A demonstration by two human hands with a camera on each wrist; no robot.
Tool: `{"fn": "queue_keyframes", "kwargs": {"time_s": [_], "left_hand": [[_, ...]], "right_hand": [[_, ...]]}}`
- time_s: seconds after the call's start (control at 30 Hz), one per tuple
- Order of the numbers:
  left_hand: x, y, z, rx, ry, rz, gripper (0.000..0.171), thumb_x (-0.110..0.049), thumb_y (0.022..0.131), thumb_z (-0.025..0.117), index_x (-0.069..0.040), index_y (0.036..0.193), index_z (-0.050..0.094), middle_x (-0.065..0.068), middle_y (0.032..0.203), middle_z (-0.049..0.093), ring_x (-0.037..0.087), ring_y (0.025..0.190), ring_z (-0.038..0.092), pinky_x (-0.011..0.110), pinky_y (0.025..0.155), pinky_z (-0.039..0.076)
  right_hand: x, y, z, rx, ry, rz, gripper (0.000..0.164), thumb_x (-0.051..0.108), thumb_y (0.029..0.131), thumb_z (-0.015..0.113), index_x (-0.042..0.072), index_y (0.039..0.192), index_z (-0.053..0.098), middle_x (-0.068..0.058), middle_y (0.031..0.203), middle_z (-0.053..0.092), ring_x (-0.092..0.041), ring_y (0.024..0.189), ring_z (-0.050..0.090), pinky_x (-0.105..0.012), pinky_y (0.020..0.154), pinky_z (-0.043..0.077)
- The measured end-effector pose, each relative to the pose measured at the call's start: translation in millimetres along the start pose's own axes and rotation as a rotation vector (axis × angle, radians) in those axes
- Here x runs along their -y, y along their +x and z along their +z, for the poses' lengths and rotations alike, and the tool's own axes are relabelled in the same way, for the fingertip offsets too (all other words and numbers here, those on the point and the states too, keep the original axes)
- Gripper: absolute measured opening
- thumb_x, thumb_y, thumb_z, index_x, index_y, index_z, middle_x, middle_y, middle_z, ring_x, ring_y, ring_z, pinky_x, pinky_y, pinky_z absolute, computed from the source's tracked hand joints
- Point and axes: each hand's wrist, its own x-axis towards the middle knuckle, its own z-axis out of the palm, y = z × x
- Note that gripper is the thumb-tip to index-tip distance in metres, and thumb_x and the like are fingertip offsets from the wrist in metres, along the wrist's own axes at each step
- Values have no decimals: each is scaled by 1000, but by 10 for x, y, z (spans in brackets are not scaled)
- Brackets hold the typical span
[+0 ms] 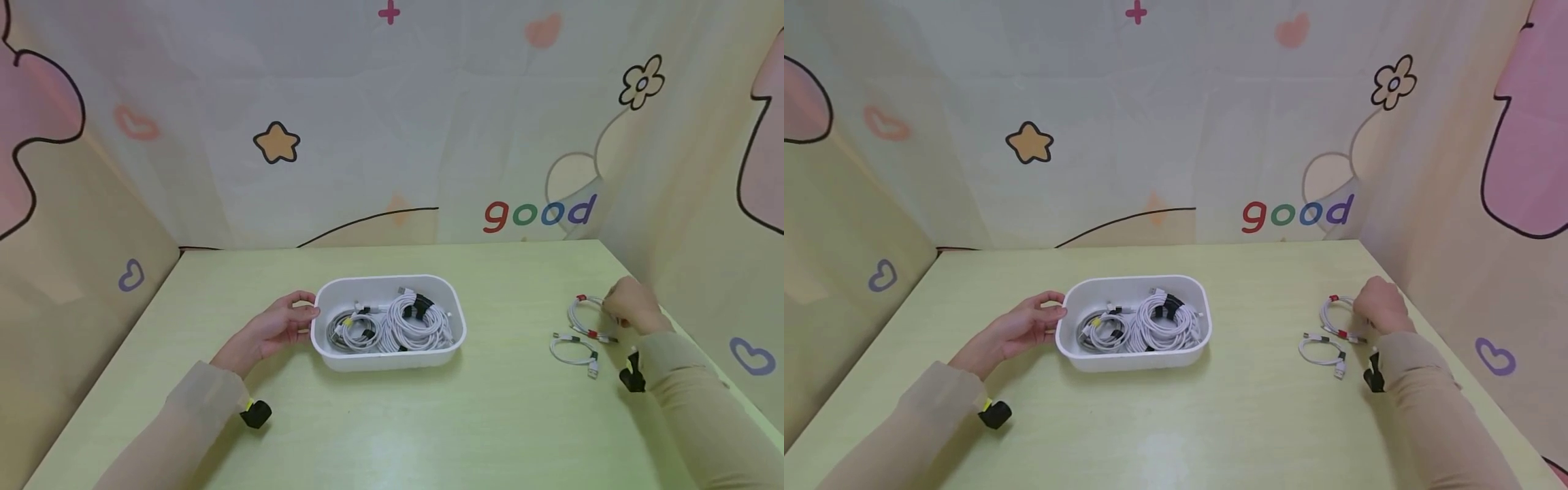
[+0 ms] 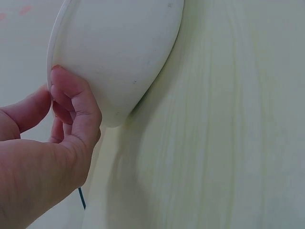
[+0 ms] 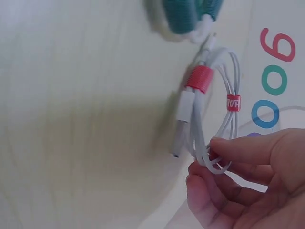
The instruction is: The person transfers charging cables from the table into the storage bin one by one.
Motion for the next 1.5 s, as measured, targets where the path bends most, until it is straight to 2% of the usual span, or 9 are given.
{"fn": "queue_keyframes", "kwargs": {"time_s": [0.1,0.17,0.37,0.6,1.5], "left_hand": [[1,1,-8,2,-9,4,29,-6,96,55,-10,120,39,3,99,62,14,83,65,29,73,57],[3,1,-12,5,-15,4,29,-5,96,55,-10,120,39,3,98,62,14,82,65,29,73,57],[14,2,-13,6,-18,-1,29,-4,96,55,-11,119,39,3,98,62,13,82,65,29,73,57],[25,1,-14,5,-10,3,29,-5,96,54,-10,120,38,3,98,63,14,82,65,29,72,57],[14,9,-5,7,-21,1,28,-5,96,55,-11,119,40,2,97,63,13,82,65,28,71,56]], "right_hand": [[44,4,-54,30,67,-13,19,4,80,56,-13,84,64,-9,60,60,-16,49,56,-30,49,50],[73,6,-87,51,101,-9,22,5,82,59,-15,90,63,-11,65,61,-16,52,56,-31,51,52],[151,15,-142,106,189,17,25,7,85,63,-16,94,62,-9,68,63,-14,55,59,-31,56,56],[301,9,-182,139,231,34,27,8,86,64,-16,99,61,-4,66,64,-12,54,61,-31,58,57],[800,7,-143,172,266,-53,32,8,88,64,-17,107,59,-4,67,67,-12,55,63,-29,59,58]]}}
